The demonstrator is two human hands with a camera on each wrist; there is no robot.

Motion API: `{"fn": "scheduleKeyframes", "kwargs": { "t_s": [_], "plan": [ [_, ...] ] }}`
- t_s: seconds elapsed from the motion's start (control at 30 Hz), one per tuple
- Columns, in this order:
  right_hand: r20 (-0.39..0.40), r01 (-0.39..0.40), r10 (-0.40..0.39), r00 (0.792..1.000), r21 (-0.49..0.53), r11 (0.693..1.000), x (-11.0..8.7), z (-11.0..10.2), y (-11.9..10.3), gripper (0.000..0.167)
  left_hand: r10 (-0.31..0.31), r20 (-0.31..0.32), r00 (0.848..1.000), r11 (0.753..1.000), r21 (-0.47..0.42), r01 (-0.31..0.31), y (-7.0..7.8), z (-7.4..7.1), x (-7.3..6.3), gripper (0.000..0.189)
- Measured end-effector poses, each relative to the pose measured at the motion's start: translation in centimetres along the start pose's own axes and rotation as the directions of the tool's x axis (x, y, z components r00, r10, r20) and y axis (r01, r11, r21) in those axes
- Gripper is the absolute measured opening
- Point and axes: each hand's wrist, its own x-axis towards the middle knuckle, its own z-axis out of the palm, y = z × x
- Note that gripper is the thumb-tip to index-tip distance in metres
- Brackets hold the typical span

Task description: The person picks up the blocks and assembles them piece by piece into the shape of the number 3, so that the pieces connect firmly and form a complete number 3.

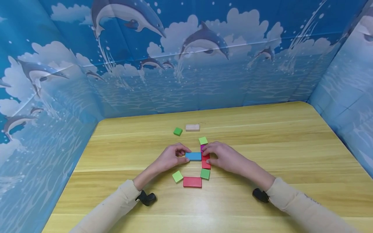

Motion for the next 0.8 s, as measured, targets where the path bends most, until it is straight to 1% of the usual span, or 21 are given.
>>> {"fn": "scheduleKeyframes", "kwargs": {
  "t_s": [0.13,0.27,0.4,0.57,0.63,0.8],
  "plan": [
    [0.0,0.0,0.0,1.0,-0.033,0.999,-0.07,-0.01,-0.07,0.031,-0.001,0.002,1.0,1.0,-0.005,0.001,0.0,0.13,-0.01,0.023],
    [-0.005,-0.003,0.003,1.0,-0.041,0.999,-0.12,0.02,-0.01,0.03,-0.001,0.005,1.0,1.0,-0.009,0.001,0.02,0.18,-0.03,0.024],
    [-0.009,-0.014,0.014,1.0,-0.017,1.0,-0.09,0.12,0.14,0.028,0.006,0.007,1.0,1.0,-0.012,-0.006,0.09,0.09,-0.05,0.025],
    [-0.013,-0.04,0.04,0.999,0.048,0.998,-0.15,0.27,0.41,0.027,0.022,0.019,1.0,1.0,-0.015,-0.022,-0.04,0.1,0.01,0.025],
    [-0.016,-0.045,0.047,0.999,0.069,0.997,-0.19,0.3,0.49,0.027,0.019,0.023,1.0,1.0,-0.012,-0.019,-0.1,0.1,0.03,0.025],
    [-0.015,-0.04,0.041,0.999,0.079,0.996,-0.1,0.3,0.5,0.026,0.019,0.031,0.999,1.0,-0.021,-0.019,-0.03,-0.08,0.03,0.031]
  ]
}}
